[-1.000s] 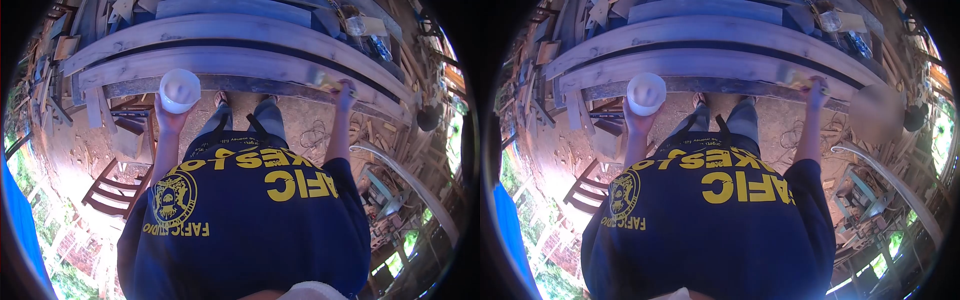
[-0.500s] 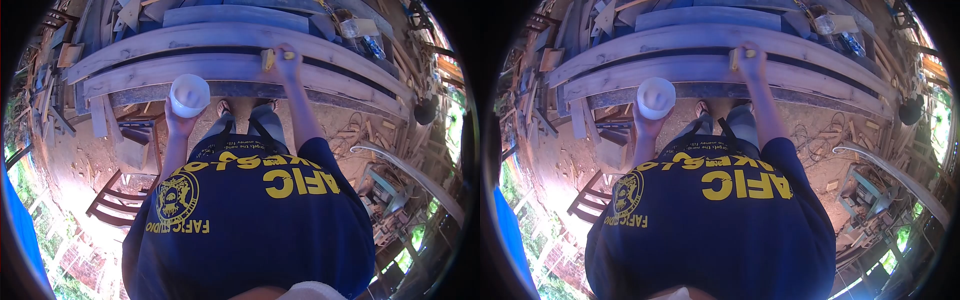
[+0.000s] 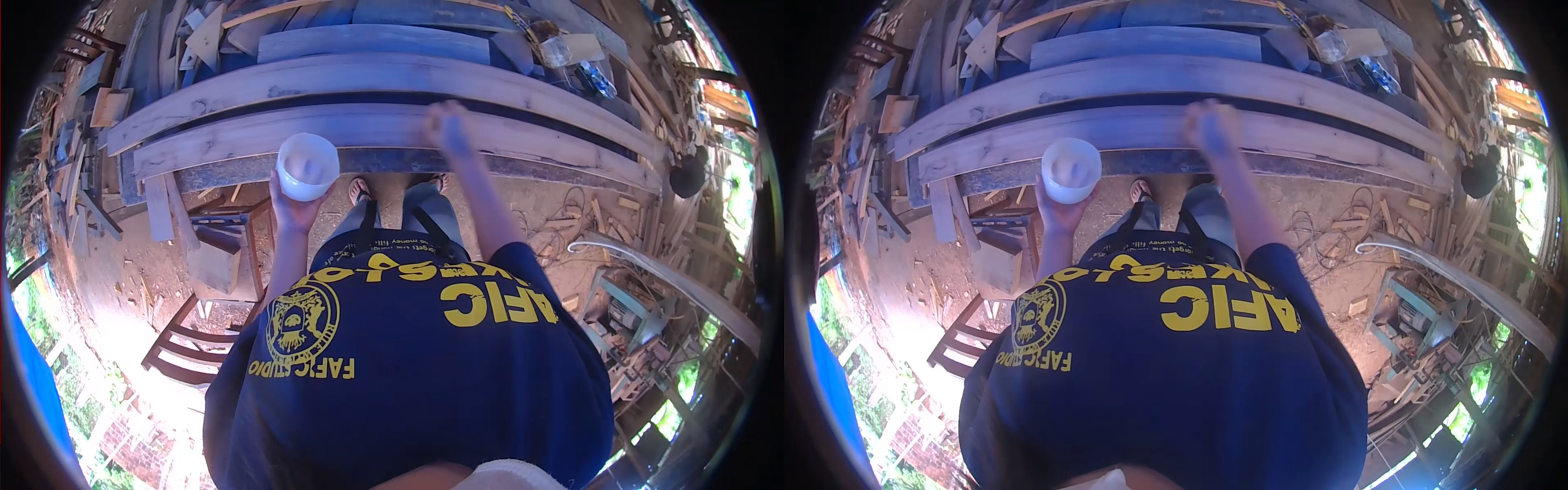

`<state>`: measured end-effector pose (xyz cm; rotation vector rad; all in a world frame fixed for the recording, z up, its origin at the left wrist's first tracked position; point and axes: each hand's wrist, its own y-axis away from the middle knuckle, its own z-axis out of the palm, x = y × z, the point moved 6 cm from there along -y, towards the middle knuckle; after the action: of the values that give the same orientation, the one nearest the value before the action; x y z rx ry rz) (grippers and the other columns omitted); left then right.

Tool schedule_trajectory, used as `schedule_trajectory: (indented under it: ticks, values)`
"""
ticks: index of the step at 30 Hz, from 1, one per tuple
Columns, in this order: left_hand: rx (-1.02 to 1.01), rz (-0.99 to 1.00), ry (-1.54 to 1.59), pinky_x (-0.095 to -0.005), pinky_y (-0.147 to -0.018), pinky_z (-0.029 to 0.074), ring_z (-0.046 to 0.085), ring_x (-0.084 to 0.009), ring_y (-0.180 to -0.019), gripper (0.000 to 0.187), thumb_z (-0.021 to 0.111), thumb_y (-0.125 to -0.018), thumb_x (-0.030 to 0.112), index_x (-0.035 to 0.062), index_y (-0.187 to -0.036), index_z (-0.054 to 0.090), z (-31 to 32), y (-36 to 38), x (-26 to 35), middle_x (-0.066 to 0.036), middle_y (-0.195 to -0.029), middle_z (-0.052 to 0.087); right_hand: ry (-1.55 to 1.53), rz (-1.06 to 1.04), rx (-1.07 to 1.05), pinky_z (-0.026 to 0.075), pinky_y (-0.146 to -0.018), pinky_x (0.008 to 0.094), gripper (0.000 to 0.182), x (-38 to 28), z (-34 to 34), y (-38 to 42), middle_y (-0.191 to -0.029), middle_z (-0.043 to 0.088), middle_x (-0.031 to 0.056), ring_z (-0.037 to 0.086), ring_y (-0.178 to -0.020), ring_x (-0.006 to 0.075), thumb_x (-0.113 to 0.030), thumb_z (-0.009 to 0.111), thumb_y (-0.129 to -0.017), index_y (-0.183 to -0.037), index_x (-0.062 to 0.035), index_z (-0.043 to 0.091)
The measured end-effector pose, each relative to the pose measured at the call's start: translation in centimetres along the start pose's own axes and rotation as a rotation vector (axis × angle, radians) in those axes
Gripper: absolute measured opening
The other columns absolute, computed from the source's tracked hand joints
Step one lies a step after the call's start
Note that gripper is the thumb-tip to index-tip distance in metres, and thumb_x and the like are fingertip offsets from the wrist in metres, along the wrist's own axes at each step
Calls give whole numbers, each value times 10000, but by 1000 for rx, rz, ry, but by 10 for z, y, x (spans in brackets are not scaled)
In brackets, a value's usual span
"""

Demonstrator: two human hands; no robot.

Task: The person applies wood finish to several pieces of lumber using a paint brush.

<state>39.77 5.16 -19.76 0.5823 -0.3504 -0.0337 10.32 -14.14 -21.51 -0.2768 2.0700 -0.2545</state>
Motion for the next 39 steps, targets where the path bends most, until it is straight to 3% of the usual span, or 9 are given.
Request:
schedule_trajectory:
  ticks: [2, 5, 10, 12, 14, 17, 26, 33, 39]
  values:
    - [-28, 1, 24, -586, -964, 357, 356, -359, -1270, 679, 513, -817, 588, 217, -1362, 354, 4, -3, -1, -121, -1367, 364, 538, -262, -169, 501, -597, 357, 119, -118, 29, 0, -741, 597, 79, 605, -699, 294, -166, 625, -767, -705, -75, 579]
    - [-50, 6, 26, -588, -964, 359, 357, -359, -1270, 675, 510, -818, 587, 217, -1361, 354, 7, 2, -3, -120, -1369, 361, 135, -221, -14, 513, -625, 336, 42, -133, 27, -12, -764, 617, 33, 620, -703, 217, -70, 590, -799, -773, -60, 621]
    - [0, 12, 41, -590, -952, 365, 366, -366, -1263, 654, 495, -831, 573, 216, -1361, 358, 0, 12, 1, -124, -1375, 362, -421, 492, -68, 526, -696, 272, 119, 8, -66, 2, -913, 648, 83, 623, -807, 161, -26, 580, -826, -910, -25, 663]
    - [8, 6, 38, -591, -949, 368, 370, -367, -1260, 648, 492, -833, 572, 217, -1360, 361, -7, 13, 1, -125, -1372, 367, -89, 107, -32, 532, -726, 265, 192, 61, -139, 8, -919, 633, 84, 620, -862, 167, -128, 532, -898, -1004, -10, 641]
    - [17, -6, 39, -591, -946, 370, 375, -369, -1256, 643, 488, -836, 570, 217, -1359, 364, -13, 11, 0, -126, -1369, 373, -505, 412, 101, 524, -731, 249, 250, 42, -201, 13, -916, 618, 67, 605, -821, 145, -145, 495, -926, -1091, -1, 617]
    - [57, -59, 6, -589, -937, 379, 381, -370, -1252, 637, 482, -836, 578, 218, -1351, 377, -18, 9, -4, -124, -1362, 384, -82, 531, 9, 524, -757, 252, 312, 41, -249, 2, -998, 614, 117, 595, -978, 167, -218, 491, -950, -1186, -41, 591]
    - [-84, -116, -34, -577, -930, 393, 390, -355, -1253, 654, 507, -809, 624, 249, -1333, 395, 9, 12, -15, -100, -1360, 393, 626, -58, -286, 494, -780, 306, 275, -82, -36, 20, -1055, 656, 69, 617, -965, 143, -86, 581, -849, -1116, -79, 645]
    - [-17, -96, -114, -579, -945, 388, 390, -335, -1265, 672, 482, -820, 626, 239, -1358, 370, -16, 29, -1, -94, -1373, 389, -650, 573, -66, 568, -750, 309, 156, -38, -58, 34, -1015, 627, 89, 610, -921, 189, -68, 528, -913, -1009, -17, 639]
    - [40, -121, -118, -585, -962, 368, 390, -326, -1270, 666, 461, -832, 624, 238, -1366, 362, -31, 27, -5, -87, -1379, 390, -483, 539, 277, 568, -735, 298, 156, 10, -193, 51, -983, 602, 103, 612, -901, 212, -58, 534, -903, -1005, 3, 634]
